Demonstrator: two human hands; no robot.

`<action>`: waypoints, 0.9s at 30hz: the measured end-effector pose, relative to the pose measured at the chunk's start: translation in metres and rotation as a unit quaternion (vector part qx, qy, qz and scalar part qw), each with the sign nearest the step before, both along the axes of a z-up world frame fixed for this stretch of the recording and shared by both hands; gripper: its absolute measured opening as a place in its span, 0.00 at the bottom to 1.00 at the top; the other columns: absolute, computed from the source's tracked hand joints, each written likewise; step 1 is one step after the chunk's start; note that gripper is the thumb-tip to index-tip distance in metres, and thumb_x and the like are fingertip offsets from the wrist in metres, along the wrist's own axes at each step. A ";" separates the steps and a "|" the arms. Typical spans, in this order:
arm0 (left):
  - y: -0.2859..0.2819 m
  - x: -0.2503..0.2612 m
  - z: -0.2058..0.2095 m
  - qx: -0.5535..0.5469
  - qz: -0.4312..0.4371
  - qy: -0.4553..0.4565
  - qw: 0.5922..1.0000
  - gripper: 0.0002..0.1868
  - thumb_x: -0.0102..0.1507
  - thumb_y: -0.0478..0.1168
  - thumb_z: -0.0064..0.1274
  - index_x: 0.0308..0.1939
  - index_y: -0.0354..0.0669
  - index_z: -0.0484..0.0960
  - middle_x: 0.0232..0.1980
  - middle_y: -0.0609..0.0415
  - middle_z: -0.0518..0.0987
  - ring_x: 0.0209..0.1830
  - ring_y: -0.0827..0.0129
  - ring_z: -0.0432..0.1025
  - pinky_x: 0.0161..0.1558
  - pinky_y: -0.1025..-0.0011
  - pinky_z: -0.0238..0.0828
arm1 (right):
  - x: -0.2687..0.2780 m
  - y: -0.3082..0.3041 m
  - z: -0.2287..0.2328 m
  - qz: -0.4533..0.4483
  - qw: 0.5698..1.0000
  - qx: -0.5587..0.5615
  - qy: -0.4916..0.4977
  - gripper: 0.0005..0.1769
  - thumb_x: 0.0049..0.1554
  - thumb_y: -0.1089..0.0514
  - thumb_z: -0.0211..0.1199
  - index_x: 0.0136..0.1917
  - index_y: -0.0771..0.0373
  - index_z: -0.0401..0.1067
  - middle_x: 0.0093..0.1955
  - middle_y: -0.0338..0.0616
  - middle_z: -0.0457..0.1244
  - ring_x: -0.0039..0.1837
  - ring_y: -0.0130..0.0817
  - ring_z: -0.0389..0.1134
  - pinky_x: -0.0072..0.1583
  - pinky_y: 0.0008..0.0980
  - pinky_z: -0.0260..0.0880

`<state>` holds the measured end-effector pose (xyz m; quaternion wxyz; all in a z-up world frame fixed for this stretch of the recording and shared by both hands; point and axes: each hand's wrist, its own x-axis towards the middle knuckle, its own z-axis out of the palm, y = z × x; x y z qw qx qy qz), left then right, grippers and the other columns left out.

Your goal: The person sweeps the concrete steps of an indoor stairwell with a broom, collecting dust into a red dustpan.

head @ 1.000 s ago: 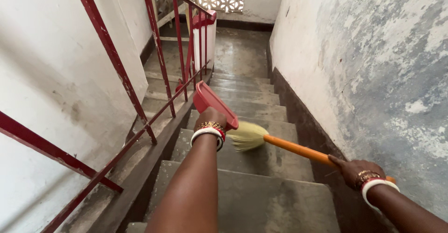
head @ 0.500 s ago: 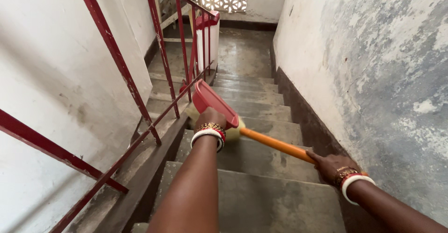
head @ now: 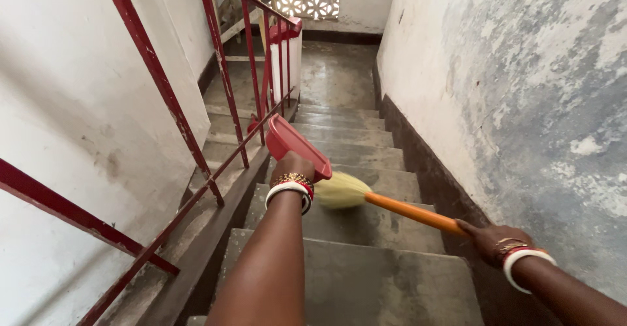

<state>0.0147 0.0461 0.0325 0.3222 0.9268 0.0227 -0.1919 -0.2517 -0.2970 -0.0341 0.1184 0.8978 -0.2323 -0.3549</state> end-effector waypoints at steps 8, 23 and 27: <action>0.003 -0.002 0.010 -0.008 -0.005 -0.005 1.000 0.21 0.65 0.46 0.47 0.59 0.42 0.79 0.62 0.36 0.77 0.64 0.44 0.72 0.63 0.53 0.70 | -0.062 -0.114 -0.074 -0.115 0.991 0.043 -0.053 0.33 0.63 0.47 0.53 0.81 0.39 0.54 0.61 0.42 0.71 0.57 0.38 0.74 0.62 0.41 0.73; -0.027 -0.015 0.017 -0.017 -0.034 -0.013 0.999 0.19 0.66 0.45 0.47 0.56 0.40 0.82 0.59 0.34 0.79 0.61 0.44 0.74 0.62 0.53 0.72 | -0.028 0.046 -0.086 -0.539 0.671 0.500 -0.092 0.19 0.63 0.54 0.58 0.66 0.42 0.59 0.29 0.43 0.57 0.30 0.35 0.58 0.34 0.38 0.63; -0.033 -0.016 0.014 -0.011 -0.048 -0.015 0.999 0.19 0.65 0.45 0.48 0.56 0.40 0.81 0.59 0.35 0.80 0.61 0.46 0.75 0.61 0.54 0.72 | -0.022 0.038 -0.075 -0.502 0.685 0.525 -0.056 0.28 0.67 0.49 0.56 0.76 0.49 0.53 0.34 0.43 0.59 0.33 0.34 0.62 0.36 0.36 0.66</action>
